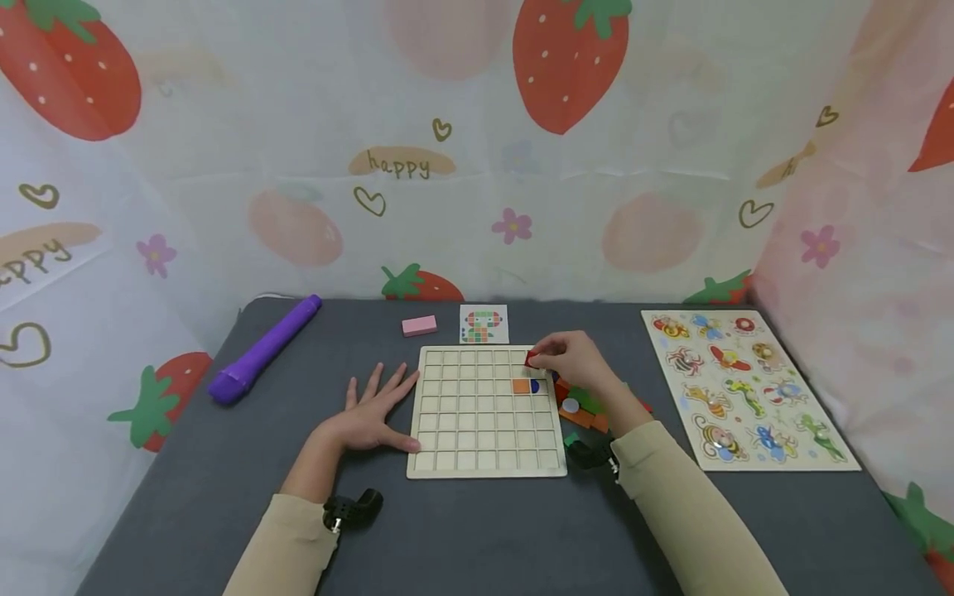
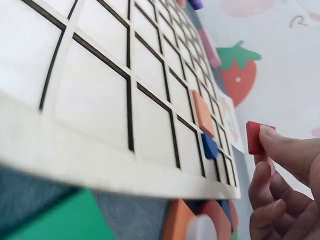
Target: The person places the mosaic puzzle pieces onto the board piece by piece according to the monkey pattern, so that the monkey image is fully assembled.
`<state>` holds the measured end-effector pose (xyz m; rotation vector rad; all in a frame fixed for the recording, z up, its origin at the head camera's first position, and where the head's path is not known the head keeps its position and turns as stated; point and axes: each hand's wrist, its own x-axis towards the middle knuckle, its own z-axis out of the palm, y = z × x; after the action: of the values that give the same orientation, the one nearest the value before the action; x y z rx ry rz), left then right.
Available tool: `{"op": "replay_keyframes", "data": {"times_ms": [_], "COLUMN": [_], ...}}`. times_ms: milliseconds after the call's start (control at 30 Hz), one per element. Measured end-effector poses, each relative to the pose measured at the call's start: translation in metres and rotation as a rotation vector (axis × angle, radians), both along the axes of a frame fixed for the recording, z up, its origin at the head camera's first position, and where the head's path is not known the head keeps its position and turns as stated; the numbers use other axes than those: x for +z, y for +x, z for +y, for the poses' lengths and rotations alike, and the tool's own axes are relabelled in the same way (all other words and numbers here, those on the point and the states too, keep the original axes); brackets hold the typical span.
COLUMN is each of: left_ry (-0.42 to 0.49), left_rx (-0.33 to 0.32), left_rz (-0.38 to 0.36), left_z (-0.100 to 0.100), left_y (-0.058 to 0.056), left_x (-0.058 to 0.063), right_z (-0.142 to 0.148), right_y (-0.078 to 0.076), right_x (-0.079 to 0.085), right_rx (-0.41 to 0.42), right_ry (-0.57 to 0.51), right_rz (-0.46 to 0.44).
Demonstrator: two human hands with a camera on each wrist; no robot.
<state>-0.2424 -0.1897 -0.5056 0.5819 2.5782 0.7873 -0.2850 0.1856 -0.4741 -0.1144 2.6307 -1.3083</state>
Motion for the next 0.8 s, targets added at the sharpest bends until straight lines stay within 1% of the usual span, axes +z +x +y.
{"op": "replay_keyframes", "data": {"times_ms": [133, 233, 367, 633, 800], "left_ry": [-0.004, -0.002, 0.009, 0.007, 0.007], "left_rx": [0.002, 0.003, 0.004, 0.006, 0.010], "left_rz": [-0.002, -0.006, -0.010, -0.014, -0.011], "left_z": [0.000, 0.001, 0.001, 0.001, 0.001], "left_y": [0.001, 0.002, 0.002, 0.003, 0.002], "left_x": [0.000, 0.001, 0.003, 0.002, 0.001], "right_z": [-0.010, -0.016, -0.022, -0.028, -0.029], "right_y": [-0.007, -0.009, -0.010, -0.008, -0.008], "right_x": [-0.007, -0.010, -0.010, -0.009, -0.010], "right_rx": [-0.002, -0.025, -0.038, 0.004, 0.009], "right_ry": [0.048, 0.072, 0.102, 0.163, 0.176], "right_rz": [0.035, 0.040, 0.026, -0.002, 0.015]}}
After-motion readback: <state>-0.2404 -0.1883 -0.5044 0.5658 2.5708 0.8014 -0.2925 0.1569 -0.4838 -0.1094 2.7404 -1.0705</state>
